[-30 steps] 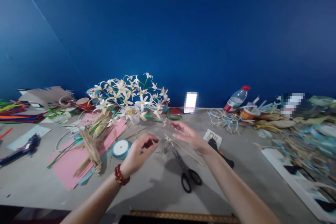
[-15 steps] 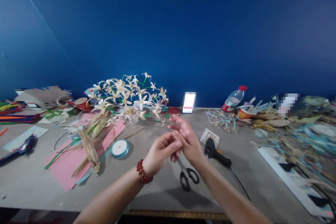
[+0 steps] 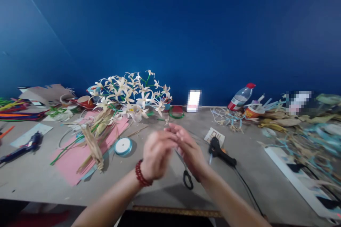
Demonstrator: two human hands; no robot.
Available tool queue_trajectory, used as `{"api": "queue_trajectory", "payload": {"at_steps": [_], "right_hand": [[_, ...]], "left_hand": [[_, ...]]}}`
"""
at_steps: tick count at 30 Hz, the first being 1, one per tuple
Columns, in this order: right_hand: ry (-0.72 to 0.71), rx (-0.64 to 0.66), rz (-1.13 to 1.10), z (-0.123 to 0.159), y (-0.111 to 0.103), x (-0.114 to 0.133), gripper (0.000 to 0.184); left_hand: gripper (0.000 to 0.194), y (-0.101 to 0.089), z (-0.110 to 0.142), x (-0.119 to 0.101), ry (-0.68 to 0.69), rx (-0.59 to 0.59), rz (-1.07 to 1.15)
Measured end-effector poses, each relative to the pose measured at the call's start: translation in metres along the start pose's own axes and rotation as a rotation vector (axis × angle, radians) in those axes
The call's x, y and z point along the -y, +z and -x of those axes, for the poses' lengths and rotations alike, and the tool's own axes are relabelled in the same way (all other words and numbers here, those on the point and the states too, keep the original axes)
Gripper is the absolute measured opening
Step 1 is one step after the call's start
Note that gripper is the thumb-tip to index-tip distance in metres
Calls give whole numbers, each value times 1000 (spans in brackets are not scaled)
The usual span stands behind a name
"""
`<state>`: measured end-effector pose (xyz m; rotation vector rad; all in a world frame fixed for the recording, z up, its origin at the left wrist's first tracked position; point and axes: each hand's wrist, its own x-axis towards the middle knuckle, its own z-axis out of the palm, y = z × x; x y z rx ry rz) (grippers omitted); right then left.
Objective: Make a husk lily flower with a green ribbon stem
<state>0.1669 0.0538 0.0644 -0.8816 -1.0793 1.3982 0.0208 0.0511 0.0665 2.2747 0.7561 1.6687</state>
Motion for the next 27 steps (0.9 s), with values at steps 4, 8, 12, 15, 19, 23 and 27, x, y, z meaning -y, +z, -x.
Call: {"api": "queue_trajectory", "payload": {"at_steps": [4, 8, 12, 15, 19, 23, 27], "right_hand": [[82, -102, 63, 17, 7, -19, 32], [184, -20, -21, 32, -4, -15, 31], [106, -72, -157, 34, -17, -5, 38], [-33, -169, -79, 30, -25, -1, 41], [-323, -117, 534, 25, -31, 9, 41], [-467, 67, 848, 21, -29, 21, 12], [-544, -71, 759, 17, -39, 27, 16]], "left_hand": [[44, 29, 6, 5, 398, 291, -53], [49, 27, 4, 18, 297, 352, -169], [50, 18, 5, 20, 147, 429, -396], [50, 16, 8, 14, 178, 531, -505], [41, 14, 13, 7, 298, 623, -516], [35, 9, 14, 3, 345, 676, -441], [36, 1, 11, -2, 326, 666, -365]]}}
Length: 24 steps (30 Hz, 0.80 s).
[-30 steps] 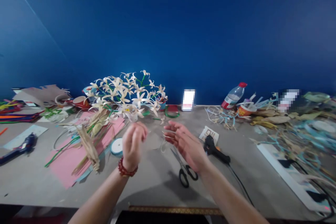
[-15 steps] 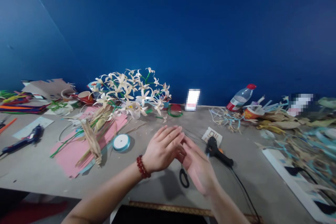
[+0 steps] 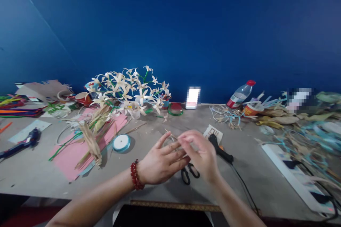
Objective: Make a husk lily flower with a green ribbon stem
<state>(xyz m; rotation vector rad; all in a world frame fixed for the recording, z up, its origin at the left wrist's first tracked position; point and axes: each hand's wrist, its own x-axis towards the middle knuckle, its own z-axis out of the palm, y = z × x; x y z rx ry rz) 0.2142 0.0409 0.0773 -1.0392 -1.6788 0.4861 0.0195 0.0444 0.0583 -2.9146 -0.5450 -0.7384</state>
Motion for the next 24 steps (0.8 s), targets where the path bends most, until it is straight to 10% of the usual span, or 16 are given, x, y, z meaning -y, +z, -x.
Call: {"api": "queue_trajectory", "payload": {"at_steps": [5, 12, 18, 24], "right_hand": [[118, -323, -147, 1, -24, -17, 32], [277, -21, -323, 28, 13, -10, 40], [722, -23, -818, 31, 46, -9, 56], [524, 28, -588, 38, 46, -9, 58]], "left_hand": [[39, -5, 6, 7, -159, 7, 138], [54, 12, 9, 15, -379, -151, 624], [46, 6, 8, 12, -385, -266, 508], [38, 8, 5, 8, -512, -332, 635]]}}
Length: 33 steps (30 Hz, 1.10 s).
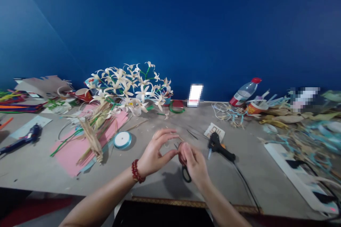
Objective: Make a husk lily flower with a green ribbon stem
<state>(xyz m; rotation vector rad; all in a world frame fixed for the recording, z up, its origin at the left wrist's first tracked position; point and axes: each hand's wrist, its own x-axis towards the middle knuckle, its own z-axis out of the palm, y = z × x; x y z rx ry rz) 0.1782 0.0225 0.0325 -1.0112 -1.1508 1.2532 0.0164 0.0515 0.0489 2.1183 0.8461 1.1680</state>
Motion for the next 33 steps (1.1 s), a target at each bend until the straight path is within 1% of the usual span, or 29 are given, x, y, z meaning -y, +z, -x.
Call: {"api": "queue_trajectory", "payload": {"at_steps": [1, 3, 5, 7, 9, 10, 12, 14, 15, 17, 18, 19, 21, 23, 24, 26, 30, 32, 33], "right_hand": [[-33, 28, 78, 1, -1, -1, 57], [-45, 83, 199, 3, -3, -2, 53], [14, 124, 224, 3, -3, -4, 47], [115, 146, 169, 2, -1, -6, 45], [208, 163, 122, 2, 2, -6, 47], [225, 178, 129, 3, 2, -5, 47], [212, 207, 156, 5, 1, -1, 46], [151, 201, 121, 7, -3, 6, 41], [107, 172, 79, 7, -6, 10, 38], [23, 114, 28, 9, -10, 14, 36], [0, 107, 46, 9, -12, 15, 37], [-8, 124, 96, 10, -12, 14, 38], [-13, 233, 247, 14, -10, 10, 39], [-61, 348, 409, 18, -4, 4, 39], [-100, 374, 487, 20, 0, 2, 38], [-169, 358, 640, 22, 9, -2, 33], [-315, 242, 871, 21, 25, -5, 30], [-427, 237, 922, 17, 24, -3, 31], [-479, 216, 921, 13, 20, -2, 32]], "left_hand": [[39, 1, 0, 0, -16, -3, 36], [38, 3, -1, 1, -29, -20, 69], [37, 5, -1, 2, -33, -38, 40], [37, 7, 0, 4, -8, -62, -49], [37, 8, 1, 6, 39, -92, -184], [38, 9, 1, 8, 63, -108, -250], [38, 10, 2, 11, 80, -128, -328], [36, 11, 2, 14, 42, -133, -293], [34, 11, 1, 16, 1, -136, -241], [29, 13, 0, 19, -106, -147, -108], [26, 13, 0, 21, -164, -149, -41], [24, 14, -1, 22, -219, -150, 16], [23, 17, -3, 24, -313, -149, 102], [23, 20, -4, 25, -378, -153, 158], [23, 22, -4, 26, -398, -159, 176], [23, 25, -4, 27, -411, -170, 206], [24, 31, -4, 30, -397, -207, 236], [22, 32, -4, 31, -414, -229, 254], [22, 32, -3, 31, -426, -233, 269]]}}
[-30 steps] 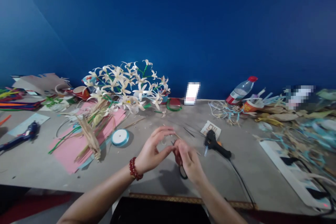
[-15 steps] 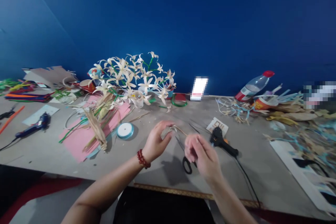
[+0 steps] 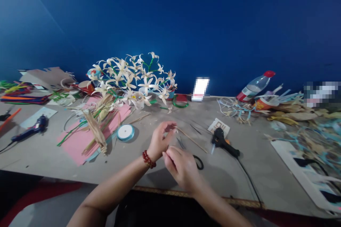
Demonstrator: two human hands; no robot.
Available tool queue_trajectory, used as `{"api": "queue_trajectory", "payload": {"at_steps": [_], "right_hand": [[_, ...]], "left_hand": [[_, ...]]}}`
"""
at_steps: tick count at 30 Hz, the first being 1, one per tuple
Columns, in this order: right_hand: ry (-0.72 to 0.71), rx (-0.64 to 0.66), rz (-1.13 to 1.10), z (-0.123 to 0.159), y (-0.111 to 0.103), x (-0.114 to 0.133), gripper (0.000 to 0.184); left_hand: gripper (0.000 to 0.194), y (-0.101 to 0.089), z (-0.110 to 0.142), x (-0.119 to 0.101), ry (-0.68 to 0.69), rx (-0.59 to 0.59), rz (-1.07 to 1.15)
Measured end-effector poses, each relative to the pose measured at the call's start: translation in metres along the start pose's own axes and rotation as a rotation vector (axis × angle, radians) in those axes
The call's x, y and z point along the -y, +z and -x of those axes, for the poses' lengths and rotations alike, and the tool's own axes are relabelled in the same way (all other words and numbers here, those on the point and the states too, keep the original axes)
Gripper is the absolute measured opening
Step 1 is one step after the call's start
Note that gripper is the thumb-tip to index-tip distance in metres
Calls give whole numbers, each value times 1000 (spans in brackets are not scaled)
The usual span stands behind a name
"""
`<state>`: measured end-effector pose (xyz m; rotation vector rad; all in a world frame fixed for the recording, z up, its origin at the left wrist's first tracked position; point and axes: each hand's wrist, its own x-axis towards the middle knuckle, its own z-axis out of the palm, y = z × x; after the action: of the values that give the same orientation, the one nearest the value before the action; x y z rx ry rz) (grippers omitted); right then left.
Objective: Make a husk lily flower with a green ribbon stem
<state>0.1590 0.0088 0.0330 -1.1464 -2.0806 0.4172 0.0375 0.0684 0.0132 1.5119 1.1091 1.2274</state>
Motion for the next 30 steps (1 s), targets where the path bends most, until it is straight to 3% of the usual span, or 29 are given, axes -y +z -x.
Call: {"api": "queue_trajectory", "payload": {"at_steps": [2, 5, 9, 12, 15, 17, 22, 26, 30], "right_hand": [[19, -150, -18, -5, -15, -16, 32], [278, -448, -95, -11, -47, -54, 35], [406, -561, -323, -11, -78, -91, 30], [455, -506, -659, -5, -79, -90, 25], [530, -358, -984, -3, -67, -72, 24], [560, -321, -1097, -4, -59, -57, 24], [643, -313, -1265, -7, -40, -33, 28], [662, -354, -1166, -7, -31, -32, 25], [622, -289, -968, -1, -32, -29, 26]], "left_hand": [[22, -2, 1, 0, -27, 13, 32], [27, -8, 5, -2, -55, 60, 80], [36, -19, 10, -6, -76, 157, 211], [31, -26, 13, -11, -46, 200, 233], [23, -29, 14, -21, 133, 145, 45], [24, -27, 14, -30, 270, 115, -96], [45, -11, 11, -50, 483, 140, -310], [28, 1, 8, -53, 588, 104, -321], [15, 0, 5, -51, 629, 72, -234]]}}
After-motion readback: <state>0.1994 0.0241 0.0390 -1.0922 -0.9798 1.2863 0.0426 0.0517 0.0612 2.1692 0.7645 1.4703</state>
